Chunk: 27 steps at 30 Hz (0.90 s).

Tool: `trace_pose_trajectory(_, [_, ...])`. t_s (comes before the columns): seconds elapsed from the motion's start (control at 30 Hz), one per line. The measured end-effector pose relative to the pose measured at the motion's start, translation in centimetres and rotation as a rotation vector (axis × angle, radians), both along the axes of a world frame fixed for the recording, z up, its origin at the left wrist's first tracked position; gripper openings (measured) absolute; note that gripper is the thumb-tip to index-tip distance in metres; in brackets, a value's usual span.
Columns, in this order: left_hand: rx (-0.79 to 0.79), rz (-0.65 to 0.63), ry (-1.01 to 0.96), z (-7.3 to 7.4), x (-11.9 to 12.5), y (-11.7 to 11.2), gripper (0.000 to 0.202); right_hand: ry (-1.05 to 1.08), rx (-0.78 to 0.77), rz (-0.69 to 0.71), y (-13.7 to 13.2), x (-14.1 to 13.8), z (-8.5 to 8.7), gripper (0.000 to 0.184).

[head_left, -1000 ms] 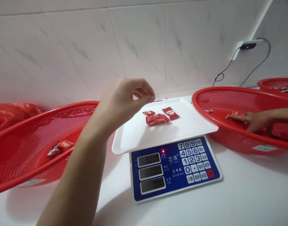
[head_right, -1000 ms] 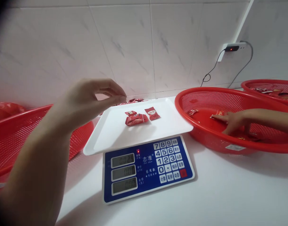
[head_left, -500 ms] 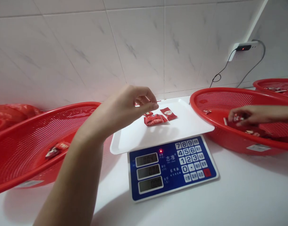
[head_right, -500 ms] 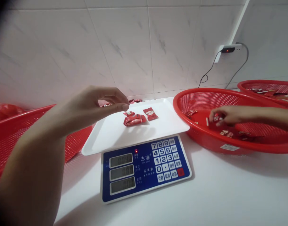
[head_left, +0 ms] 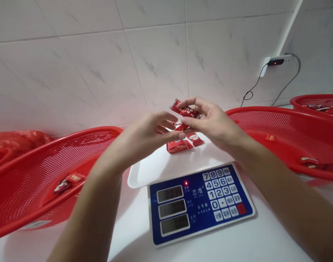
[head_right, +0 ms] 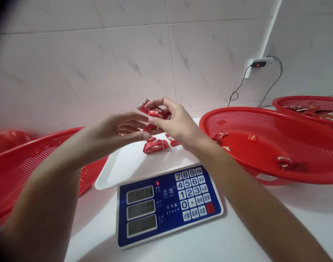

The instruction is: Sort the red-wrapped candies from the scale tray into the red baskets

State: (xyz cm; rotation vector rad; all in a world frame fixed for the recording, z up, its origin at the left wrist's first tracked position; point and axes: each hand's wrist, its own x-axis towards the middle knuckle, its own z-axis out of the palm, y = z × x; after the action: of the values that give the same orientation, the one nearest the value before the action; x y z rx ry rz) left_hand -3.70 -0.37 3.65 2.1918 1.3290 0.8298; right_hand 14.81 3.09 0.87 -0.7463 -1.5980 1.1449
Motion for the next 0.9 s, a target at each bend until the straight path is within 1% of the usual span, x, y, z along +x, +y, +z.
trace_pose_trajectory(0.03, [-0.011,-0.015,0.003,-0.1,0.0,0.1,0.026,0.045,-0.027,0.023,0.0,-0.4,-0.4,0.019])
trace_pose_trajectory(0.1, [0.03,0.026,0.046,-0.2,-0.1,0.4,0.016,0.072,-0.079,0.067,0.2,-0.4,-0.9,0.019])
trace_pose_trajectory(0.13, [0.061,0.066,0.09,-0.3,-0.1,0.6,0.016,0.038,-0.097,0.085,0.3,-0.1,-1.0,0.018])
trace_pose_trajectory(0.2, [0.089,0.132,0.196,-0.3,-0.4,1.0,0.021,-0.102,-0.092,0.102,0.6,0.8,-1.0,0.018])
trace_pose_trajectory(0.23, [0.079,0.135,0.232,-0.3,-0.5,1.2,0.022,-0.178,-0.077,0.102,0.8,1.4,-1.0,0.019])
trace_pose_trajectory(0.3, [0.05,0.102,0.257,-0.4,-0.9,1.6,0.024,-0.281,-0.085,0.105,1.0,2.5,-0.7,0.023])
trace_pose_trajectory(0.37, [0.036,0.083,0.256,-0.5,-1.1,1.9,0.025,-0.302,-0.159,0.13,1.1,3.3,-0.5,0.027])
trace_pose_trajectory(0.43, [0.053,0.12,0.257,-0.5,-1.2,2.0,0.024,-0.293,-0.212,0.155,1.1,3.8,-0.4,0.03])
trace_pose_trajectory(0.47, [0.068,0.15,0.254,-0.5,-1.3,2.0,0.023,-0.29,-0.203,0.154,1.1,3.9,-0.4,0.032])
trace_pose_trajectory(0.53, [0.099,0.195,0.218,-0.4,-1.3,1.9,0.02,-0.312,-0.128,0.119,1.2,3.8,-0.5,0.036])
trace_pose_trajectory(0.6, [0.105,0.21,0.172,-0.2,-1.3,1.8,0.017,-0.371,-0.043,0.06,1.1,3.7,-0.5,0.04])
trace_pose_trajectory(0.67, [0.085,0.218,0.153,-0.2,-1.2,1.7,0.018,-0.432,-0.005,0.024,1.0,3.6,-0.3,0.038])
trace_pose_trajectory(0.77, [0.07,0.227,0.194,-0.4,-1.2,1.9,0.02,-0.498,-0.006,0.013,0.7,3.6,0.0,0.034])
trace_pose_trajectory(0.83, [0.107,0.224,0.25,-0.8,-1.2,2.3,0.022,-0.519,-0.017,0.012,0.7,3.7,0.1,0.033])
trace_pose_trajectory(0.9, [0.152,0.218,0.301,-1.2,-1.3,2.7,0.024,-0.493,-0.043,0.033,0.8,3.8,0.0,0.032])
